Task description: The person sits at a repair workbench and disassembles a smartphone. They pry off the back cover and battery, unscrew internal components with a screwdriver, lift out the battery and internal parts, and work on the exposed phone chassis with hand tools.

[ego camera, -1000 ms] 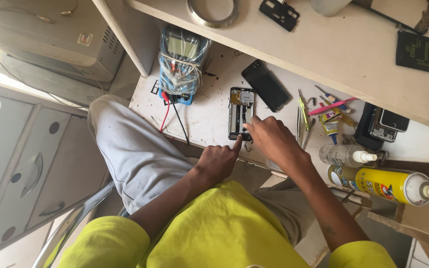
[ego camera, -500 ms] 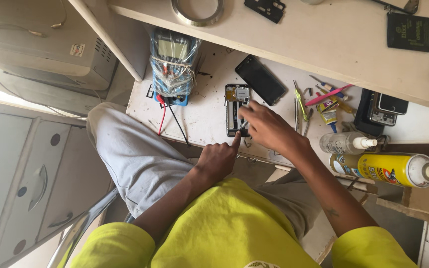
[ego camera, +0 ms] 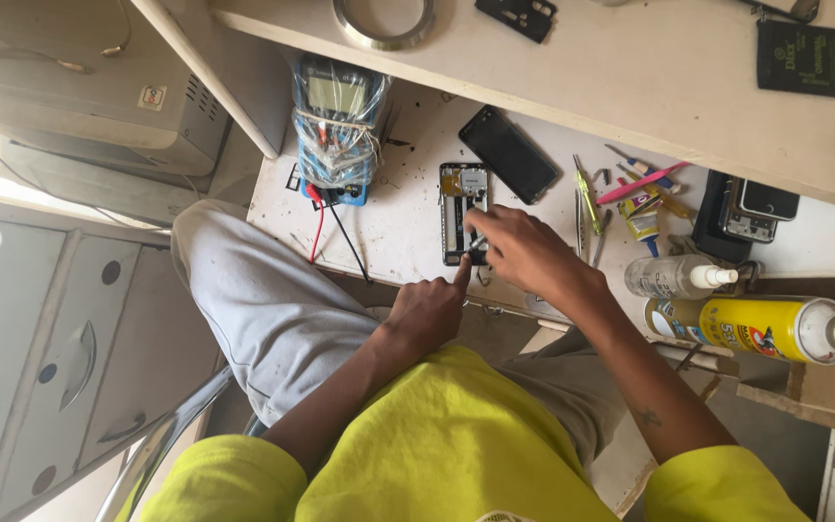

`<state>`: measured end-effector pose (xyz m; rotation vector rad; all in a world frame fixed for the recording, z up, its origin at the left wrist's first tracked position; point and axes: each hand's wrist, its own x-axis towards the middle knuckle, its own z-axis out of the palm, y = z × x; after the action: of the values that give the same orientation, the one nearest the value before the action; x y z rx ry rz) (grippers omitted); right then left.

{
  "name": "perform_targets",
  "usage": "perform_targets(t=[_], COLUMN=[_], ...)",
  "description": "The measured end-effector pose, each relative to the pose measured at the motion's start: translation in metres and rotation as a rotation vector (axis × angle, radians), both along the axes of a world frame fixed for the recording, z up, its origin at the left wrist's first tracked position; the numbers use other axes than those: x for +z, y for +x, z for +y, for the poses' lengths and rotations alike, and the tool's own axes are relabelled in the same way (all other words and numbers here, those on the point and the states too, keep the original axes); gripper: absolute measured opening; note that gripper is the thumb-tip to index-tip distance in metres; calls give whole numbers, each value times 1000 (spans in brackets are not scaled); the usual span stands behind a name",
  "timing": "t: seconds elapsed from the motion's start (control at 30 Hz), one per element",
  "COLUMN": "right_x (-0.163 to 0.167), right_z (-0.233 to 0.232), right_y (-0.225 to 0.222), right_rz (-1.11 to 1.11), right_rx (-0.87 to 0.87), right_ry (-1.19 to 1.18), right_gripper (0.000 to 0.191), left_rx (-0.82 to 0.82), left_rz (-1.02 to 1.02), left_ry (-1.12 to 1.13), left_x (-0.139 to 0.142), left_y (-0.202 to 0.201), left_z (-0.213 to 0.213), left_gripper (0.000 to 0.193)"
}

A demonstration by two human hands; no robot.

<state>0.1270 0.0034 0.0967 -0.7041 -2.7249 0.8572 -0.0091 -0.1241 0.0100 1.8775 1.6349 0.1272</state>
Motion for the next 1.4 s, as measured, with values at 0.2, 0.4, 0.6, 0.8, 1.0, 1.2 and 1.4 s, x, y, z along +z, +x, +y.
perform_targets(t=[0.2, 0.4, 0.6, 0.8, 1.0, 1.2, 1.4], right_x=[-4, -5, -4, 3, -1, -13, -26], right_z=[1, -3, -5, -6, -7, -9, -23], right_y=[0, 0, -6, -1, -6, -3, -7], right_rz=[-340, 85, -326, -22, -157, -194, -193], right_rx=[-251, -11, -263, -73, -200, -223, -324], right_ry=[-123, 46, -128, 20, -78, -65, 7], right_gripper=[21, 12, 19, 14, 13, 11, 9], left_rx=[2, 14, 25, 32, 29, -122, -201], left_rz=[0, -2, -12, -20, -21, 63, -134], left_ry=[52, 15, 41, 22, 35, 267, 280], left_x=[0, 1, 2, 5, -1, -24, -38], left_y=[-1, 1, 0, -1, -2, -13, -43], left_z=[-1, 1, 0, 2, 0, -1, 6], left_gripper=[75, 75, 73, 74, 75, 73, 71])
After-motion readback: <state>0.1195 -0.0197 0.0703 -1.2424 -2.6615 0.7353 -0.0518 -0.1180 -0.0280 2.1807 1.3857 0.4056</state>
